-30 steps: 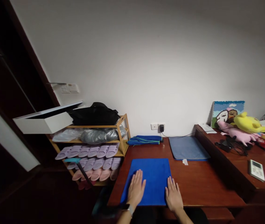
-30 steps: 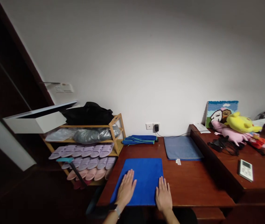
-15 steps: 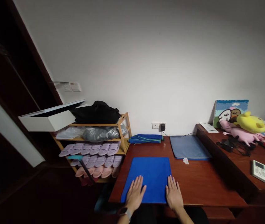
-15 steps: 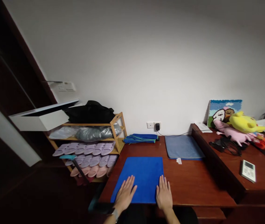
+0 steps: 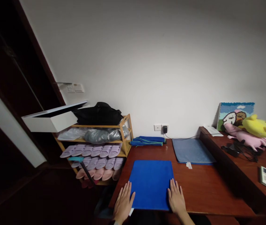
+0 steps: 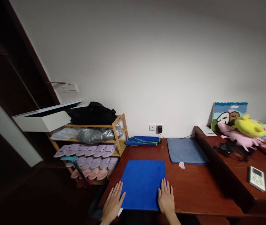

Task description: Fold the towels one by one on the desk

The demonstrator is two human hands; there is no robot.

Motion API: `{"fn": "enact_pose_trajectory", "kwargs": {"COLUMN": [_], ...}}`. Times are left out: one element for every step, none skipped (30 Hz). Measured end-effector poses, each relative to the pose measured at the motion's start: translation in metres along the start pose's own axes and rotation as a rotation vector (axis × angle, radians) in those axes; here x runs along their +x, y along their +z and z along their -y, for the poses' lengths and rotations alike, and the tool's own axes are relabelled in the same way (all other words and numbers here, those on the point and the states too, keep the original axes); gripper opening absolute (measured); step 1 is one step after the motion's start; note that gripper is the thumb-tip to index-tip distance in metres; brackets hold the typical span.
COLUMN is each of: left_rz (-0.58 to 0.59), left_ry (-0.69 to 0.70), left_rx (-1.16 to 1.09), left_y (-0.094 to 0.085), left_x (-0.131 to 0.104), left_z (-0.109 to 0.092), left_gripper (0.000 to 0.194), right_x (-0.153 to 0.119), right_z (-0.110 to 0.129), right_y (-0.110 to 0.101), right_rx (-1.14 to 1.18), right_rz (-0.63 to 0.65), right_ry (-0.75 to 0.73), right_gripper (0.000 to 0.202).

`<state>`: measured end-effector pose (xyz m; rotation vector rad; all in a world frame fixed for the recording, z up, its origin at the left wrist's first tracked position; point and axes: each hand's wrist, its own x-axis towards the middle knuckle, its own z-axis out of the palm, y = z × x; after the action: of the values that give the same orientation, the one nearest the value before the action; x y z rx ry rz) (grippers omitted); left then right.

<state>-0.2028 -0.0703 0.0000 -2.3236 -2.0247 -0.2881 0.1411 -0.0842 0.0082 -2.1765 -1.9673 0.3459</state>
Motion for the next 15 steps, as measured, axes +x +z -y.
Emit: {"fn": "enact_pose_trajectory", "kwargs": {"left_rz": [-0.002, -0.005, -0.010, -0.015, -0.019, -0.022, -0.025, -0.028, -0.029, -0.027, -0.022, -0.012, 0.004, 0.026, 0.050], "left_ry": [-0.002, -0.002, 0.000, 0.001, 0.002, 0.001, -0.001, -0.001, 0.001, 0.004, 0.005, 0.007, 0.007, 0.008, 0.010], "left_rx": [-0.005, -0.009, -0.012, -0.014, -0.015, -0.015, -0.017, -0.021, -0.027, -0.035, -0.046, -0.057, -0.069, -0.081, -0.091], "left_y": [0.000, 0.001, 0.001, 0.003, 0.004, 0.006, 0.008, 0.011, 0.014, 0.018, 0.022, 0.026, 0.029, 0.031, 0.032], "left_x": [0.000, 0.000, -0.001, -0.001, -0.001, -0.001, -0.001, -0.001, -0.001, -0.001, 0.000, 0.000, 0.000, 0.001, 0.002], "left_z": [0.001, 0.002, 0.002, 0.003, 0.004, 0.005, 0.006, 0.007, 0.009, 0.011, 0.014, 0.018, 0.022, 0.027, 0.031], "left_gripper": [0.068, 0.067, 0.067, 0.066, 0.066, 0.066, 0.066, 0.066, 0.066, 0.066, 0.066, 0.066, 0.066, 0.066, 0.065], "right_x": [0.006, 0.014, 0.024, 0.035, 0.048, 0.062, 0.075, 0.089, 0.101, 0.112, 0.120, 0.127, 0.131, 0.134, 0.136], "right_z": [0.000, 0.001, 0.002, 0.003, 0.005, 0.007, 0.009, 0.011, 0.012, 0.013, 0.014, 0.013, 0.013, 0.011, 0.010], "right_y": [-0.002, -0.006, -0.010, -0.014, -0.019, -0.024, -0.029, -0.032, -0.034, -0.035, -0.035, -0.033, -0.031, -0.027, -0.023], "right_rx": [0.008, 0.016, 0.023, 0.028, 0.030, 0.030, 0.026, 0.019, 0.011, 0.003, -0.003, -0.007, -0.011, -0.012, -0.012], "right_rz": [-0.001, -0.003, -0.008, -0.014, -0.019, -0.022, -0.023, -0.021, -0.016, -0.008, 0.000, 0.006, 0.009, 0.006, 0.000], "right_ry": [0.002, 0.001, -0.003, -0.007, -0.007, -0.003, 0.003, 0.010, 0.016, 0.020, 0.018, 0.016, 0.014, 0.013, 0.009], "right_gripper": [0.068, 0.068, 0.067, 0.067, 0.066, 0.066, 0.065, 0.065, 0.065, 0.065, 0.065, 0.066, 0.066, 0.067, 0.067]}}
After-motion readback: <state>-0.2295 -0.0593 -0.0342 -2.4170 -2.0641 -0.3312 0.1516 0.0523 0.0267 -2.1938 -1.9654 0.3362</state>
